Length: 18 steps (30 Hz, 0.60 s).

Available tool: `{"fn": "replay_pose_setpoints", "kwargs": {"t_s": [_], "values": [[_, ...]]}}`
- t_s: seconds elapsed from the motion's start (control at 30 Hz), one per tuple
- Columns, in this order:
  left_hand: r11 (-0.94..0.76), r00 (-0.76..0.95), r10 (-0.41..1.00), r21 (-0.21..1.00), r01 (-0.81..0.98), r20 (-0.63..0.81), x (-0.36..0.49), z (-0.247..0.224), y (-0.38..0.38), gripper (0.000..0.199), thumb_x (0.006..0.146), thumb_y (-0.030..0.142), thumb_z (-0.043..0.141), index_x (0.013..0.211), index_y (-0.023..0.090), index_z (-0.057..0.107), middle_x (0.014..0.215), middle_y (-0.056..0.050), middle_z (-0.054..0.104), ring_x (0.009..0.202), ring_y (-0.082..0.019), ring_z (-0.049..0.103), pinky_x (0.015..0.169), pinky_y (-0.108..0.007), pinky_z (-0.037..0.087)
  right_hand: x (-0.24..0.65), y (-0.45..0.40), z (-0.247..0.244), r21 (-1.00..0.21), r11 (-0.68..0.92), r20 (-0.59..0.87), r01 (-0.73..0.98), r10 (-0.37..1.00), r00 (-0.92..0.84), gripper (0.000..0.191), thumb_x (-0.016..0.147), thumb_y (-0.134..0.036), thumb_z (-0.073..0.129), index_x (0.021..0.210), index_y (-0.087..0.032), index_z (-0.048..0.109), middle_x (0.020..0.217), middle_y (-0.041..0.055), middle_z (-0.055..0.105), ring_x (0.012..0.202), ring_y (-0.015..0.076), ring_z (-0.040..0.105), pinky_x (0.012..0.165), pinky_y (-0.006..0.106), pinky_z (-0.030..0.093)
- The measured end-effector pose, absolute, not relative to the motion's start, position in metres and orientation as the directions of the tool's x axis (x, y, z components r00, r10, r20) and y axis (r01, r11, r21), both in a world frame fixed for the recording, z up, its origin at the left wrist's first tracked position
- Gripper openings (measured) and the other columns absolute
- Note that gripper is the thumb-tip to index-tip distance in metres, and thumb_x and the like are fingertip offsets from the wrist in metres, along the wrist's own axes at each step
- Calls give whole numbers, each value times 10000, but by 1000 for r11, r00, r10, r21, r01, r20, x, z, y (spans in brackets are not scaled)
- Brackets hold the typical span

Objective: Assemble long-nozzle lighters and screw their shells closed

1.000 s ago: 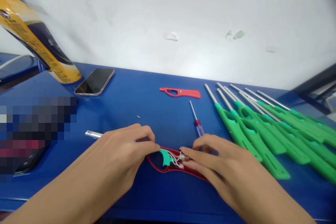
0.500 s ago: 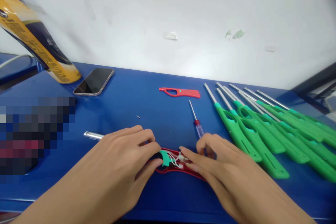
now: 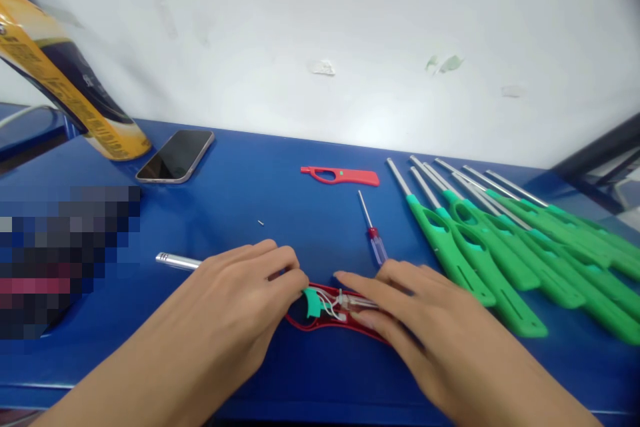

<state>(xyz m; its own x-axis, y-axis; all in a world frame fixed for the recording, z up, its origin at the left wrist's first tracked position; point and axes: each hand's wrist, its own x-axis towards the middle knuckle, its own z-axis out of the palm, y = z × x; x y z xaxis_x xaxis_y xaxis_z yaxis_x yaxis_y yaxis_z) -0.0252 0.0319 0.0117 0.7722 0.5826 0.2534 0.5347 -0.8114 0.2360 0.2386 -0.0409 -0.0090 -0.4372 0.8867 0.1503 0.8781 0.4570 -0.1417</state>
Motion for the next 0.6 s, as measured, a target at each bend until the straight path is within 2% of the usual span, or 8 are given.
{"fn": "replay_pose_setpoints", "kwargs": {"t_s": [0.07,0.17,0.3,0.5,0.6], "values": [[-814,786,577,236,531,221,-26,12,33,375,936,-60,465,918,203,732,866,-19,686,760,-224,625,724,-370,498,239,-41,-10,-155,450,166,879,889,-426,491,1077,-182,489,1533,-361,516,1224,48,711,914,233,734,928,499,604],[-817,784,575,219,534,234,-25,11,33,387,949,-54,446,976,198,739,878,-22,692,763,-232,632,731,-383,511,237,-40,-5,-170,477,136,863,878,-458,466,1046,-107,481,1427,-351,594,1147,32,732,870,212,727,896,423,600],[-832,789,554,206,515,265,-23,12,31,457,953,-65,394,1031,206,755,887,-24,687,738,-218,625,663,-356,490,233,-36,4,-188,482,100,856,876,-471,390,1065,-142,498,1351,-350,662,1027,21,715,801,181,710,819,334,589],[-838,790,546,208,505,280,-23,13,33,493,966,-67,371,1022,218,769,905,-19,681,728,-193,619,662,-327,490,230,-33,9,-199,483,114,853,876,-469,325,1085,-185,493,1267,-339,714,923,10,686,733,164,683,724,289,564],[-838,791,546,208,505,276,-23,12,33,471,982,-53,375,1013,215,762,909,-20,682,743,-191,628,669,-321,493,230,-33,8,-209,477,94,854,879,-468,351,1083,-172,487,1292,-355,700,926,5,669,741,166,675,722,294,561]]}}
